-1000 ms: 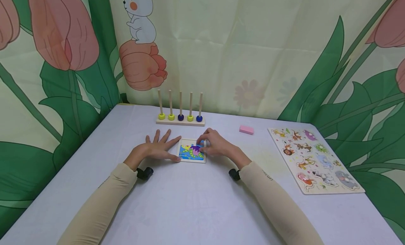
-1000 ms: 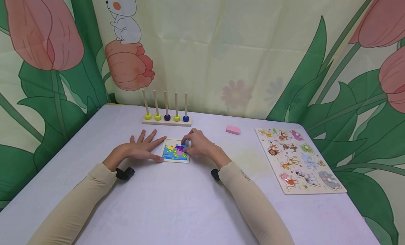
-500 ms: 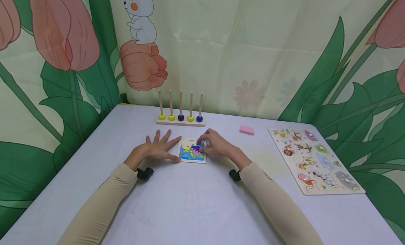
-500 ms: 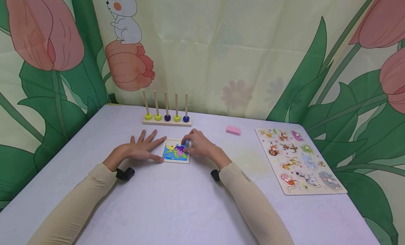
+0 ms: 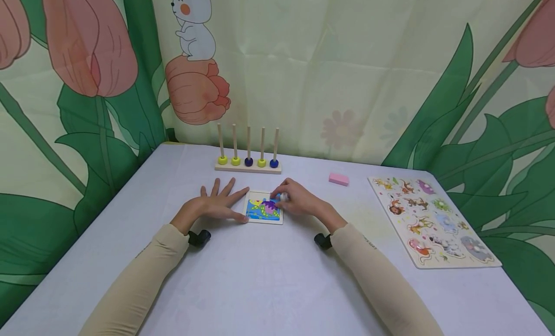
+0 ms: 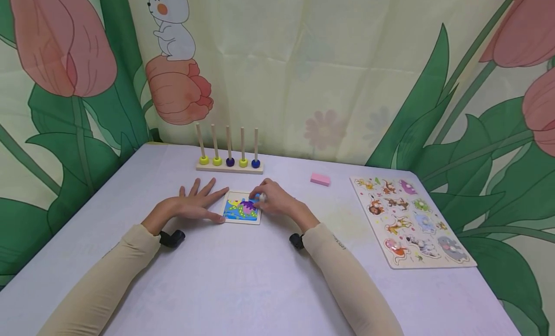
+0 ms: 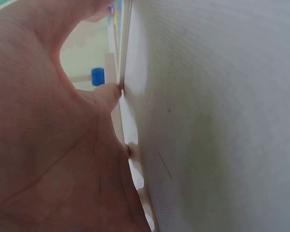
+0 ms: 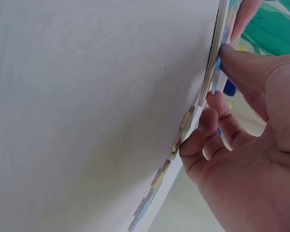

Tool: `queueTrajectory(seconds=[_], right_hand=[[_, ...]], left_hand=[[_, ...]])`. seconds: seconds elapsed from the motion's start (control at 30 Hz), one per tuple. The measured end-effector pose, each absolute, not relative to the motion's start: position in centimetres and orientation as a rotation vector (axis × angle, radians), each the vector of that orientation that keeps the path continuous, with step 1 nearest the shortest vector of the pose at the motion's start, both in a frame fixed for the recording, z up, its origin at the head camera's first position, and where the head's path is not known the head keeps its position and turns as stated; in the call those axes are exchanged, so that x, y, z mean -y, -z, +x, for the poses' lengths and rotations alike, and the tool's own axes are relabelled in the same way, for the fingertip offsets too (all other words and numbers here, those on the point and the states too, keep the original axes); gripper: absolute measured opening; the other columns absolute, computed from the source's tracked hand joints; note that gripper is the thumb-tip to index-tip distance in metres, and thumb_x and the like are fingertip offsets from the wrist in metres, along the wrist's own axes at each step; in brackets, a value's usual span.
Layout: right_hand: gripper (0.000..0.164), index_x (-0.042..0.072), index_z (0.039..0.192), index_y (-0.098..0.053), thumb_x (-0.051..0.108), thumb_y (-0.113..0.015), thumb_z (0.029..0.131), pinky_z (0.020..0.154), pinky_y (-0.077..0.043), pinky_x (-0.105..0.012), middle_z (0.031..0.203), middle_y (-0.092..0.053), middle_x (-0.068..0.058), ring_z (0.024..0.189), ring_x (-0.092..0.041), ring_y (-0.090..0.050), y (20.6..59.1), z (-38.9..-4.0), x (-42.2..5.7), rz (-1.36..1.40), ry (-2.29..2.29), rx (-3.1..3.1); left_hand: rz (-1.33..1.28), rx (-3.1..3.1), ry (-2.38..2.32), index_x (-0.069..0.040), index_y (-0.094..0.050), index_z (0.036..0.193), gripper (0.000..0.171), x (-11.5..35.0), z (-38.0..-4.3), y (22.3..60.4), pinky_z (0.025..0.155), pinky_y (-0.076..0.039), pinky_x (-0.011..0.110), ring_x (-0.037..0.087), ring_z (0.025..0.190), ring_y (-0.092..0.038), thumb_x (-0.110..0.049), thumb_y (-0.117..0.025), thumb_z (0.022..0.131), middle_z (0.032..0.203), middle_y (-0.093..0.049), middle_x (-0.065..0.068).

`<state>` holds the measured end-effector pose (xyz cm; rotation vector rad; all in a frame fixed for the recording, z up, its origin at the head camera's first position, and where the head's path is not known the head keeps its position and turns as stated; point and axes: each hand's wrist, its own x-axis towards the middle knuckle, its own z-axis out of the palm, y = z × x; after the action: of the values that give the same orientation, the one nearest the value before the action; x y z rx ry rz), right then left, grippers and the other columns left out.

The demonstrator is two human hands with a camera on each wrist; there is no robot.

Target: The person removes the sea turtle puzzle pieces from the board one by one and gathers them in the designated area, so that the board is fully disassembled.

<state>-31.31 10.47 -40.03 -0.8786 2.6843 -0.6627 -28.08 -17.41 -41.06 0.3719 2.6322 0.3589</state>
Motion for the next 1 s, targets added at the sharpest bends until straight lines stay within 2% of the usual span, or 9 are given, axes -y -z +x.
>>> queueTrajectory(seconds=[0.33, 0.6, 0.87, 1.0], right_hand=[[0.029, 0.015, 0.13, -0.075, 0.016, -0.07, 0.102, 0.1, -0.052, -0.039, 0.134, -0.06, -0.014, 0.112, -0.024, -0.057, 39.8, -31.4, -10.7, -0.887, 0.662, -2.667], [0.044, 0.013, 0.143, -0.064, 0.017, -0.073, 0.1, 0.097, -0.055, -0.038, 0.134, -0.063, -0.014, 0.104, -0.023, -0.058, 39.7, -31.3, -10.5, -0.81, 0.68, -2.69], [0.044, 0.01, 0.142, -0.068, 0.016, -0.075, 0.099, 0.097, -0.053, -0.038, 0.135, -0.062, -0.015, 0.106, -0.024, -0.057, 39.5, -31.3, -10.3, -0.805, 0.662, -2.714], [0.044, 0.011, 0.141, -0.068, 0.017, -0.075, 0.099, 0.098, -0.054, -0.039, 0.135, -0.061, -0.015, 0.108, -0.025, -0.056, 39.4, -31.2, -10.3, -0.796, 0.656, -2.719]], left_hand=[[0.372, -2.622, -0.378, -0.031, -0.012, 0.172, 0.106, 17.3, -27.7, 40.5, 0.119, 0.014, 0.084, 0.055, 0.16, 0.024, -0.08, -0.057, 0.089, 0.179, 0.017, 0.017], [0.359, -2.616, -0.361, -0.034, -0.009, 0.171, 0.107, 17.5, -28.4, 41.5, 0.118, 0.016, 0.084, 0.054, 0.159, 0.028, -0.081, -0.057, 0.088, 0.178, 0.021, 0.014], [0.356, -2.619, -0.354, -0.035, -0.008, 0.171, 0.108, 17.7, -28.9, 42.1, 0.119, 0.015, 0.083, 0.052, 0.159, 0.029, -0.083, -0.056, 0.087, 0.179, 0.021, 0.012], [0.365, -2.617, -0.38, -0.033, -0.012, 0.172, 0.108, 17.5, -28.2, 41.2, 0.118, 0.016, 0.084, 0.055, 0.159, 0.026, -0.081, -0.059, 0.087, 0.179, 0.017, 0.016]])
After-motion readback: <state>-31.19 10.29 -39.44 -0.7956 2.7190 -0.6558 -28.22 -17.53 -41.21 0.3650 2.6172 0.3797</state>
